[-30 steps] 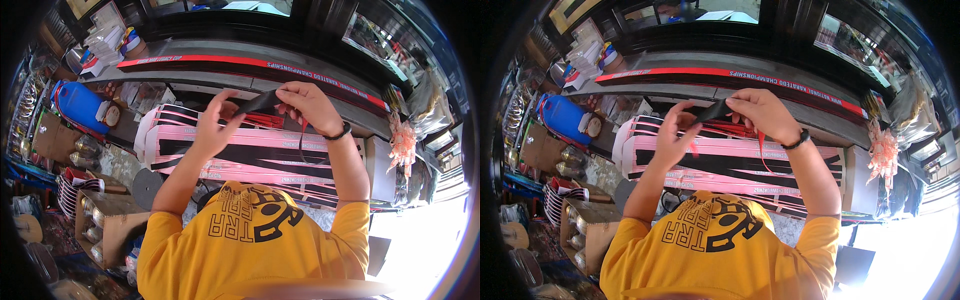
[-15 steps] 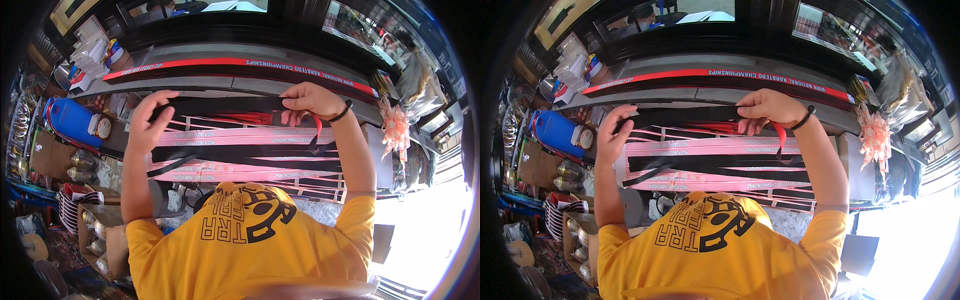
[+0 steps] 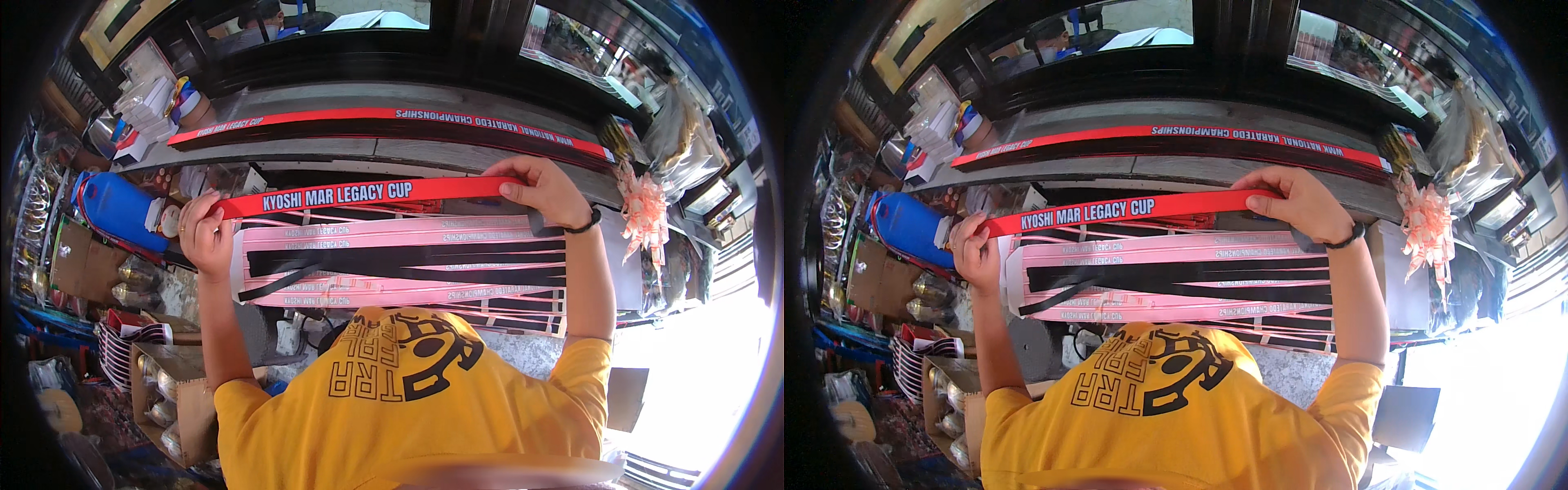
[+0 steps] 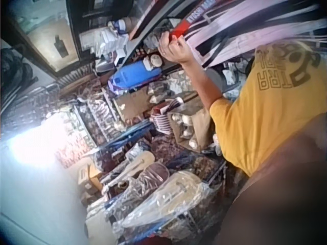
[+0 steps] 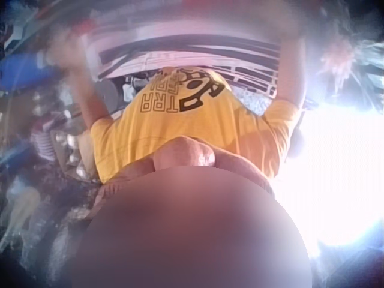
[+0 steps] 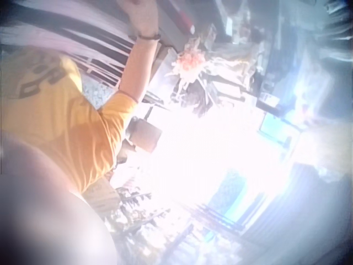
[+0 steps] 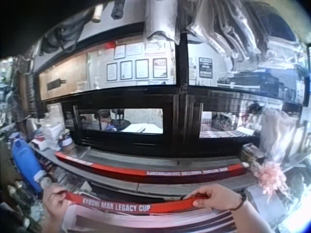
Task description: The person assembles a decorative banner by threading pink and black ribbons through a white plastic grid frame. They repeatedly pull ribbon ends through slots, adjust alignment, and secure the ribbons to the frame. The person also handles a red banner strip and places it on the frame.
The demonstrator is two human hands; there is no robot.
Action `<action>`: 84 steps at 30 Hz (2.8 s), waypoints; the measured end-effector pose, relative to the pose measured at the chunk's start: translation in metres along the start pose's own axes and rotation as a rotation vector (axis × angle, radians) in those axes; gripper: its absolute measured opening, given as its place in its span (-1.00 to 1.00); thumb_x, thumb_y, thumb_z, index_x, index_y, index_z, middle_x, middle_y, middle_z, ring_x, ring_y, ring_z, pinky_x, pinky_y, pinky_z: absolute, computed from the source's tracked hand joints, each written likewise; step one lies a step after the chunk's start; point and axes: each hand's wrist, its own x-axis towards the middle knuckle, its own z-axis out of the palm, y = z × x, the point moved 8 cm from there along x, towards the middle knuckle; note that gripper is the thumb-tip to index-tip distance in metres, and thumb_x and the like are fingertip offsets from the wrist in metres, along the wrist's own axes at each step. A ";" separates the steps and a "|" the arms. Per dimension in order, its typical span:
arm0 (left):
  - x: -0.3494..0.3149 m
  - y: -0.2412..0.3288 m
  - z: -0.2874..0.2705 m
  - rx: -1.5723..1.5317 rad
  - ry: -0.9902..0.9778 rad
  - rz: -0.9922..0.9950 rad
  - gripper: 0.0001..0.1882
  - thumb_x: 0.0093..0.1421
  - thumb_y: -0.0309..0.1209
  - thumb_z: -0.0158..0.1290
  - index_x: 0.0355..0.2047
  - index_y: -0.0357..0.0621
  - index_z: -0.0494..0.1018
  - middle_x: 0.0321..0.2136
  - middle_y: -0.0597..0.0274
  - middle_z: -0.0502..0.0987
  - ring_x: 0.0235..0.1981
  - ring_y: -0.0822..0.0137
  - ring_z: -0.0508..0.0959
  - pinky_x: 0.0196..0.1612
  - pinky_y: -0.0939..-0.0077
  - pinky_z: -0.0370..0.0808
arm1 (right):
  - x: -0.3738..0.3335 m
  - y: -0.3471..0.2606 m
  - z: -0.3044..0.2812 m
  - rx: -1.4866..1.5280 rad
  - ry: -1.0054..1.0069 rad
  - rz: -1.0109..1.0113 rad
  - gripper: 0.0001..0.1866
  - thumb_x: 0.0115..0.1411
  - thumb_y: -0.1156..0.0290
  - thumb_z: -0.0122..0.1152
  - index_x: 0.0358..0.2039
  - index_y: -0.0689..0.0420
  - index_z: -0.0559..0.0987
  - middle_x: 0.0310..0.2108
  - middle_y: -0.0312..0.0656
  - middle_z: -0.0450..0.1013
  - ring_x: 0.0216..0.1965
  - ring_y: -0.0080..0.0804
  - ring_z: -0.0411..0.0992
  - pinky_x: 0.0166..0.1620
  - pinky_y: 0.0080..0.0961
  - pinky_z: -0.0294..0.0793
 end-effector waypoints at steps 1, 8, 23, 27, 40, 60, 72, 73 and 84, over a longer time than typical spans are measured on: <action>-0.001 0.002 0.000 -0.006 0.007 0.006 -0.76 -0.05 -0.78 0.09 -0.50 -0.20 0.31 -0.26 0.05 0.58 -0.23 0.01 0.61 -0.13 0.17 0.54 | -0.001 0.000 -0.001 -0.033 0.027 -0.014 -0.70 0.18 0.49 0.25 -0.05 0.22 0.55 -0.21 -0.26 0.52 -0.21 -0.60 0.43 -0.07 -0.65 0.42; -0.005 -0.001 0.006 -0.120 0.048 -0.029 -0.73 0.00 -0.78 0.09 -0.46 -0.16 0.28 -0.24 0.04 0.60 -0.21 0.03 0.62 -0.08 0.13 0.48 | -0.002 0.004 -0.002 -0.139 0.096 -0.053 -0.72 0.16 0.46 0.27 -0.11 0.23 0.57 -0.26 -0.24 0.52 -0.24 -0.60 0.43 -0.10 -0.65 0.42; -0.064 -0.131 -0.012 0.145 -0.061 -0.298 -0.83 0.09 -0.70 0.10 -0.45 -0.27 0.32 -0.21 0.01 0.59 -0.24 0.03 0.59 -0.19 0.28 0.51 | -0.036 0.057 -0.055 -0.260 0.038 0.130 -0.60 0.01 0.54 0.37 -0.09 0.27 0.57 -0.23 -0.18 0.56 -0.24 -0.51 0.46 -0.07 -0.55 0.42; -0.070 -0.143 -0.013 0.147 -0.076 -0.311 -0.83 0.08 -0.69 0.12 -0.45 -0.28 0.32 -0.25 0.02 0.57 -0.25 0.02 0.56 -0.22 0.26 0.49 | -0.046 0.063 -0.068 -0.182 0.073 0.172 -0.60 0.01 0.54 0.37 -0.09 0.30 0.56 -0.23 -0.19 0.56 -0.23 -0.53 0.45 -0.06 -0.57 0.42; -0.060 -0.150 0.004 0.097 -0.114 -0.344 -0.79 0.06 -0.68 0.14 -0.47 -0.26 0.29 -0.35 0.05 0.49 -0.32 0.03 0.48 -0.23 0.26 0.44 | -0.051 0.062 -0.073 -0.182 0.110 0.212 -0.61 0.03 0.56 0.35 -0.08 0.32 0.56 -0.24 -0.19 0.55 -0.23 -0.54 0.44 -0.07 -0.58 0.42; -0.104 -0.203 0.020 -0.758 -0.211 -0.925 -0.62 -0.12 -0.62 -0.18 -0.21 -0.19 0.29 -0.21 0.28 0.25 -0.17 0.42 0.30 -0.02 0.69 0.21 | -0.078 0.051 -0.101 -0.396 0.136 0.228 -0.65 -0.01 0.50 0.36 -0.16 0.28 0.60 -0.29 -0.16 0.54 -0.19 -0.44 0.47 -0.04 -0.49 0.42; -0.093 -0.242 -0.007 -0.401 -0.518 -0.835 -0.63 0.08 -0.75 -0.07 -0.12 -0.16 0.40 -0.22 0.36 0.33 -0.25 0.46 0.32 -0.11 0.73 0.23 | -0.162 0.010 -0.212 -0.672 0.396 0.357 -0.75 0.00 0.56 0.27 -0.25 0.33 0.60 -0.39 -0.23 0.50 -0.37 -0.57 0.44 -0.25 -0.61 0.41; -0.083 -0.228 -0.009 -0.348 -0.529 -0.768 -0.63 0.08 -0.73 -0.04 -0.09 -0.16 0.41 -0.20 0.34 0.35 -0.24 0.45 0.33 -0.09 0.71 0.24 | -0.164 0.012 -0.214 -0.585 0.428 0.412 -0.76 -0.01 0.57 0.28 -0.28 0.33 0.61 -0.42 -0.23 0.49 -0.37 -0.58 0.44 -0.24 -0.62 0.41; 0.013 0.036 0.083 -1.271 -0.566 -0.855 -0.52 0.13 -0.43 0.15 0.07 -0.22 0.36 0.05 0.15 0.43 0.09 0.34 0.40 0.13 0.40 0.32 | -0.082 -0.090 -0.046 -0.668 0.024 -0.124 -0.80 -0.01 0.45 0.37 -0.35 0.24 0.63 -0.50 -0.20 0.47 -0.48 -0.40 0.43 -0.43 -0.42 0.31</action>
